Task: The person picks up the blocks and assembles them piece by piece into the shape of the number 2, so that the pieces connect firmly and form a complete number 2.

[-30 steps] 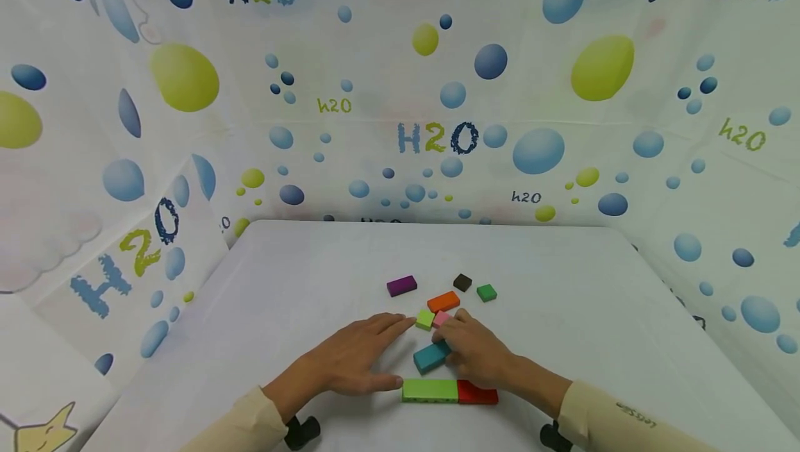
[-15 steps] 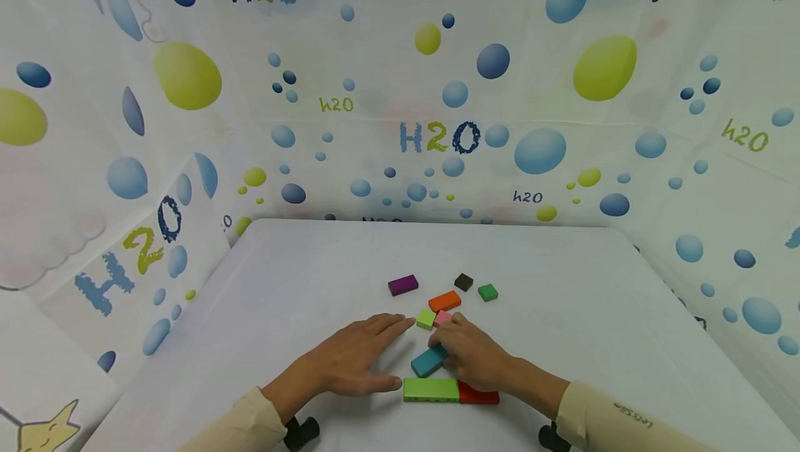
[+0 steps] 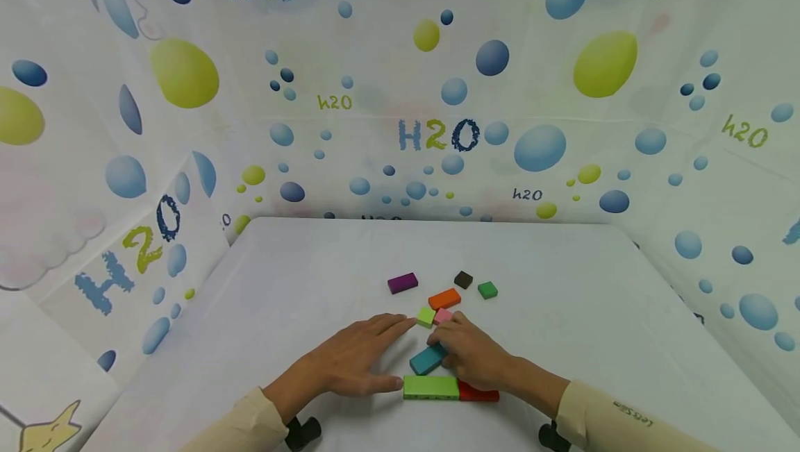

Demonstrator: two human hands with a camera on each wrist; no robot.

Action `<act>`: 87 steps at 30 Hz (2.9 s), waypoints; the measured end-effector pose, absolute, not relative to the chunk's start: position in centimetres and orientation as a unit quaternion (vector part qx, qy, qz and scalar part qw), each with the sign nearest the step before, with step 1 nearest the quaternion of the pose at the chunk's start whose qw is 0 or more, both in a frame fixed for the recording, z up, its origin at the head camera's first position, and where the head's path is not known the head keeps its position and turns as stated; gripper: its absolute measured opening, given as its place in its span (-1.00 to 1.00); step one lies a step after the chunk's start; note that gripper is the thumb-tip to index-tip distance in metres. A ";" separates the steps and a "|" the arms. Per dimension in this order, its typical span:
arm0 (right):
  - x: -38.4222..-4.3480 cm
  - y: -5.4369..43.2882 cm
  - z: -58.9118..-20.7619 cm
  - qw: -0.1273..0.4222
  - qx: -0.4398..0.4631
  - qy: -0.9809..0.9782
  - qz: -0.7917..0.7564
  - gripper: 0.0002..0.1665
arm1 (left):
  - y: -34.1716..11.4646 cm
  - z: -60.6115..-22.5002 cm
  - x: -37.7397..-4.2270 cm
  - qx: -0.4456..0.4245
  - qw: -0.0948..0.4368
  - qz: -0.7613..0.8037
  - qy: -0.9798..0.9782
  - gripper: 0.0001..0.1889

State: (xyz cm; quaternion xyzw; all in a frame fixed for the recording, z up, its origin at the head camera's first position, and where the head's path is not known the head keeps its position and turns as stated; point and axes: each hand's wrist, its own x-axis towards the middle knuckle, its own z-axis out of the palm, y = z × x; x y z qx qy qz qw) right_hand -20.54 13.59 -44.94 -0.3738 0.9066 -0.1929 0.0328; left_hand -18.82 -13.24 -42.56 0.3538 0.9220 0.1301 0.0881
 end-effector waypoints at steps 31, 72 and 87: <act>-21.9 14.8 -44.9 -0.003 -0.366 0.906 -0.215 -0.31 | -11.8 -42.2 -19.5 0.369 0.076 0.124 0.918 -0.11; -27.1 14.6 -45.1 -0.036 -0.278 0.949 -0.141 -0.41 | -9.2 -43.1 -22.7 0.320 0.089 0.160 0.930 -0.06; -27.4 14.4 -45.5 -0.029 -0.226 0.964 -0.140 -0.54 | -9.6 -43.4 -22.3 0.321 0.087 0.160 0.929 -0.07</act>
